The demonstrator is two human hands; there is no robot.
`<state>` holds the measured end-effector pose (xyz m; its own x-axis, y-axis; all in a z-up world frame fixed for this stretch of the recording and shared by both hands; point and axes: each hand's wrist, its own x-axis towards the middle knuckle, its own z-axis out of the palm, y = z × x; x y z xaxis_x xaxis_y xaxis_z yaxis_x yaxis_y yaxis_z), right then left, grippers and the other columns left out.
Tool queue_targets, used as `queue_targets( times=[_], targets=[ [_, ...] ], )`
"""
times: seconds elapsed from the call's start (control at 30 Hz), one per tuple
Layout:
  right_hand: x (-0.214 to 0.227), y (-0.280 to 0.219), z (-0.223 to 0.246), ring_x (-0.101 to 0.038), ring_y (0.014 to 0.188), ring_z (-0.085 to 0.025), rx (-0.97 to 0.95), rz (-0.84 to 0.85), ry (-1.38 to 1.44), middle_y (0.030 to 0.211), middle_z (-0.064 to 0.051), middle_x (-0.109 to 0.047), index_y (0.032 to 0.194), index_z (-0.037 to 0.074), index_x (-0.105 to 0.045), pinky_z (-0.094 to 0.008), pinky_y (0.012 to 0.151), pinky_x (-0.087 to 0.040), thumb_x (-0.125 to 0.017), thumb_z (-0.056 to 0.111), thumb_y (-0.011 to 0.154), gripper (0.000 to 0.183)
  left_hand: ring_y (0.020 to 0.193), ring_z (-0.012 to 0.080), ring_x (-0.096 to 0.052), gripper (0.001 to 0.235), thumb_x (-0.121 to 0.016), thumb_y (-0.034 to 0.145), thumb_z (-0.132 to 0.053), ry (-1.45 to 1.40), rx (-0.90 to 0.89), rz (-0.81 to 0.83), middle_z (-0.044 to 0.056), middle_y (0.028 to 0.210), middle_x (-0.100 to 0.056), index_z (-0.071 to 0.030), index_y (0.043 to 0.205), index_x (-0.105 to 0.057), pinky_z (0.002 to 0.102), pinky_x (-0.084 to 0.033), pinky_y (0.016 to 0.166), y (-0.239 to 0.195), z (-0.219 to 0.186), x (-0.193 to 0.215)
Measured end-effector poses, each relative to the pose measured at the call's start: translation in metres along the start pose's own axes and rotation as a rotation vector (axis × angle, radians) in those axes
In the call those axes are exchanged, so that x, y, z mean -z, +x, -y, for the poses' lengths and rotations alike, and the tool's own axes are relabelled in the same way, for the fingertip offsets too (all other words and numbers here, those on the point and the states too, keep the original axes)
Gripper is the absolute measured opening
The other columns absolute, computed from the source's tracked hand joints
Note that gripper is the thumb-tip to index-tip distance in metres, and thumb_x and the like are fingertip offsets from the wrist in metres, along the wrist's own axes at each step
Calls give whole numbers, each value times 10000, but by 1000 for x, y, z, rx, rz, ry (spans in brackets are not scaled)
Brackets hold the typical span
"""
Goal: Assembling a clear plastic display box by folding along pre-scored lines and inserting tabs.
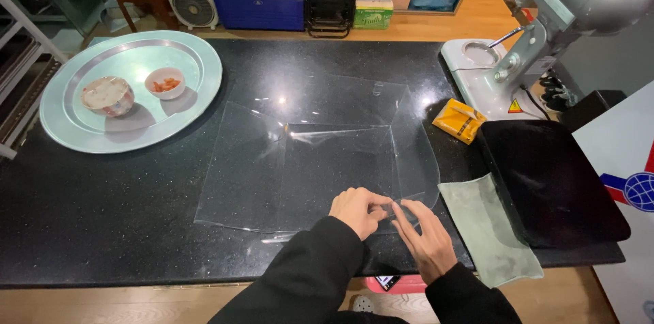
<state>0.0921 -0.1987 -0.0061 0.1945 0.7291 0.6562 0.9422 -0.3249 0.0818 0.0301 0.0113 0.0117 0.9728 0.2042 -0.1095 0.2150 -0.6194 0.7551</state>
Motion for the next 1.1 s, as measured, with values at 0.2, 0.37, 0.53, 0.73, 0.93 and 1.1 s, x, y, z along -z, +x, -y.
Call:
queue_targets(
  times=[0.2, 0.37, 0.53, 0.73, 0.93, 1.1],
  targets=[
    [-1, 3, -2, -748, 1212, -330, 20, 6, -9, 1340, -210, -725, 1519, 7, -688, -448, 1081, -663, -849, 64, 1026, 522, 717, 316, -717, 367, -721, 992, -151, -6, 4, -15, -39, 690, -756, -320, 1256, -914, 451, -599, 803, 3, 3, -2],
    [-6, 7, -2, -755, 1128, -327, 42, -5, -26, 1274, -205, -736, 1432, -13, -731, -412, 928, -648, -893, 77, 1001, 468, 664, 321, -650, 386, -694, 989, -121, 13, -7, -38, -43, 637, -695, -334, 1219, -919, 451, -581, 772, 3, 5, -4],
    [-1, 20, -1, -739, 937, -282, 51, -70, 79, 1140, -169, -735, 1371, -17, -747, -383, 755, -604, -827, -16, 1038, 342, 977, 347, -797, 312, -740, 1040, -194, 45, 3, -42, 2, 973, -892, -341, 1262, -902, 485, -612, 865, 4, 7, -8],
    [-6, 16, -5, -741, 951, -302, -4, 8, 128, 1152, -148, -738, 1217, 1, -785, -396, 748, -597, -683, -94, 1064, 208, 1042, 358, -805, 315, -748, 1031, -167, 84, -32, -72, 46, 1116, -892, -341, 1236, -911, 478, -628, 900, 6, 16, -18],
    [-13, 14, -5, -661, 801, -206, -239, 67, 159, 1108, -52, -636, 1066, 115, -767, -371, 541, -532, -746, 99, 1085, 32, 976, 422, -786, 329, -744, 1045, -196, 179, -115, -137, 92, 1068, -881, -368, 1279, -898, 514, -620, 841, 10, 28, -34],
    [1, 27, 3, -734, 1057, -175, -504, 113, 191, 1336, -16, -654, 1057, 199, -759, -391, 510, -525, -764, 99, 999, 116, 786, 423, -745, 500, -673, 1043, -120, 388, -189, -118, 80, 848, -812, -434, 1405, -818, 554, -562, 678, 2, 22, -45]
  ],
)
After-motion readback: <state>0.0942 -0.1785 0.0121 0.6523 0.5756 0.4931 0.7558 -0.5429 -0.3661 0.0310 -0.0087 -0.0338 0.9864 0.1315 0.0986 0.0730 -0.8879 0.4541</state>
